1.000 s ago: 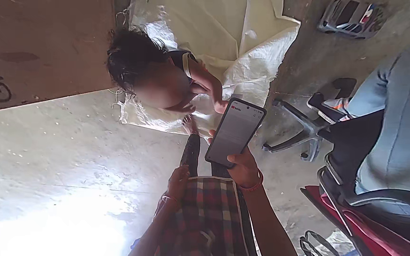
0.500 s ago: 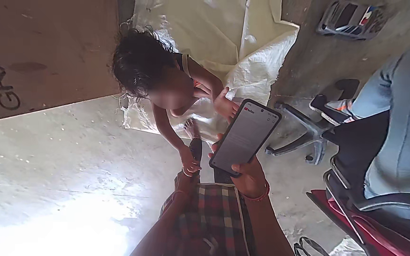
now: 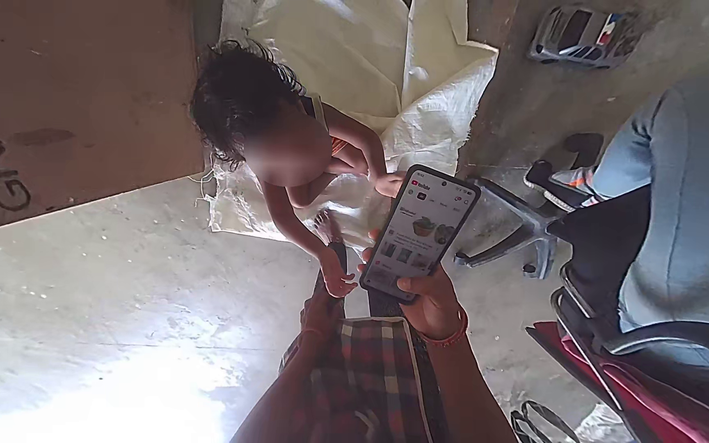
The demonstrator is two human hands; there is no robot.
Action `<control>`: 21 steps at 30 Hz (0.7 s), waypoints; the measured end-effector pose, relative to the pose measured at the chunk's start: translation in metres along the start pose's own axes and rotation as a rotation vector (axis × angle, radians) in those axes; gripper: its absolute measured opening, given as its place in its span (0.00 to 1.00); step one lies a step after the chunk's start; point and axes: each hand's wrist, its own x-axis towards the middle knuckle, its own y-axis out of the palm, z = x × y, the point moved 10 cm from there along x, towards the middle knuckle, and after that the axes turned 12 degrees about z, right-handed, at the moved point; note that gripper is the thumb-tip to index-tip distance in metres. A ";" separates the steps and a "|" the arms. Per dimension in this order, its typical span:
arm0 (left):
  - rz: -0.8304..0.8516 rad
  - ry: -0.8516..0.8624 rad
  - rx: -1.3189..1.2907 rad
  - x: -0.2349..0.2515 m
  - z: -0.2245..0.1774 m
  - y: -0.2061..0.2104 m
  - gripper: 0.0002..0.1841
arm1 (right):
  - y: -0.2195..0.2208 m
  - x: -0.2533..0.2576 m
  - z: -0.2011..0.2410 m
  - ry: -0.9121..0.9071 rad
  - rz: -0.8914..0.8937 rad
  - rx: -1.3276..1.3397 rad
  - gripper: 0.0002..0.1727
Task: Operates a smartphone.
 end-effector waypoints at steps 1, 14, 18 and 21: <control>0.000 0.003 0.001 0.000 -0.001 0.000 0.28 | 0.000 0.001 0.001 -0.001 0.002 0.002 0.34; 0.026 -0.022 0.011 0.004 -0.004 0.005 0.27 | -0.012 0.008 0.007 0.031 -0.133 -0.093 0.25; 0.017 -0.008 0.016 0.004 -0.006 0.005 0.26 | -0.017 0.007 0.010 0.029 -0.184 -0.095 0.25; 0.014 -0.007 0.008 0.005 -0.006 0.006 0.27 | -0.014 0.005 0.014 0.008 -0.123 -0.078 0.27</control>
